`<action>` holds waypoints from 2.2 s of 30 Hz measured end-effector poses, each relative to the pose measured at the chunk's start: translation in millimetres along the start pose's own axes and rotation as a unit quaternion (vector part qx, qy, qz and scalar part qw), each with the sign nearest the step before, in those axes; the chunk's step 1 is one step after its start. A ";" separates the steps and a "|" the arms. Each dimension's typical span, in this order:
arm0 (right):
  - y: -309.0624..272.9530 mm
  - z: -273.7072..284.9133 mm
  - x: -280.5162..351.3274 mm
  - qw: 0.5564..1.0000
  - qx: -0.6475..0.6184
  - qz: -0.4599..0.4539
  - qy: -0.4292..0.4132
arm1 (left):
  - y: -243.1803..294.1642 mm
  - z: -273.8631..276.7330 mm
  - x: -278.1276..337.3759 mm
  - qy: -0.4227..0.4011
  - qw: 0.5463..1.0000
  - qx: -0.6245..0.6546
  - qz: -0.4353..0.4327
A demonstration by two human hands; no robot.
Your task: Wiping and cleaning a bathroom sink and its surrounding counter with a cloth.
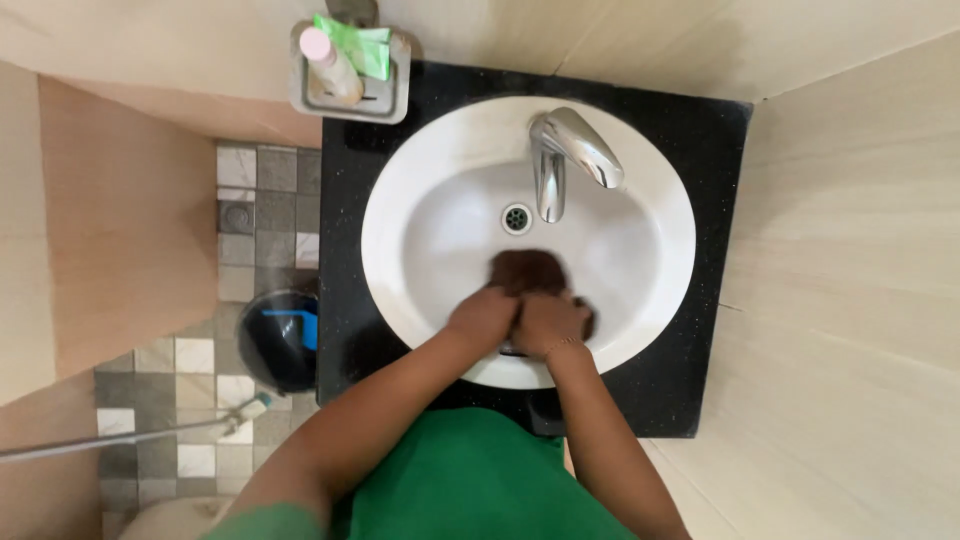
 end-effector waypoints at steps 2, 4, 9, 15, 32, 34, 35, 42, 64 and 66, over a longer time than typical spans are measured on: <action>-16.3 -0.5 -7.0 0.994 -0.083 0.056 -0.039 | 0.4 54.7 40.6 -0.015 0.999 -0.018 0.026; -22.4 2.5 -7.9 0.977 -0.160 0.121 -0.074 | 2.1 113.3 79.6 -0.022 0.997 -0.036 0.058; 26.7 25.2 16.6 0.855 -0.480 0.184 0.065 | 6.5 209.1 141.9 0.185 0.979 0.041 -0.075; 44.1 115.6 61.6 0.931 -0.199 -0.024 0.306 | -21.5 206.6 129.0 0.359 0.931 -0.061 -0.010; -45.1 4.7 -21.2 0.880 -0.409 0.239 -0.026 | -52.1 178.8 111.3 0.423 0.900 0.086 -0.056; -22.4 32.7 20.3 0.866 -0.404 0.276 -0.104 | -49.5 181.1 114.9 0.417 0.904 0.081 -0.049; -6.0 49.4 38.3 0.877 -0.396 0.245 -0.116 | -49.2 180.1 113.4 0.411 0.909 0.060 -0.040; 119.3 118.7 96.9 0.808 -0.295 0.009 0.509 | -49.9 172.4 109.2 0.434 0.900 0.009 -0.026; 17.2 -66.7 -76.8 0.787 -0.611 0.086 0.017 | -59.5 176.0 113.0 0.447 0.891 0.063 -0.040; 43.2 -19.2 -20.0 0.644 -0.689 0.076 0.324 | -60.9 176.1 116.7 0.451 0.887 0.082 -0.050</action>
Point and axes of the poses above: each hand's wrist, its own x-axis away from the middle knuckle, its own z-axis out of the back of the hand, y = z × x, the point moved 5 cm from there along -x, towards the middle knuckle, and after that the axes turned 3 degrees about -y, right-handed, at the moved point
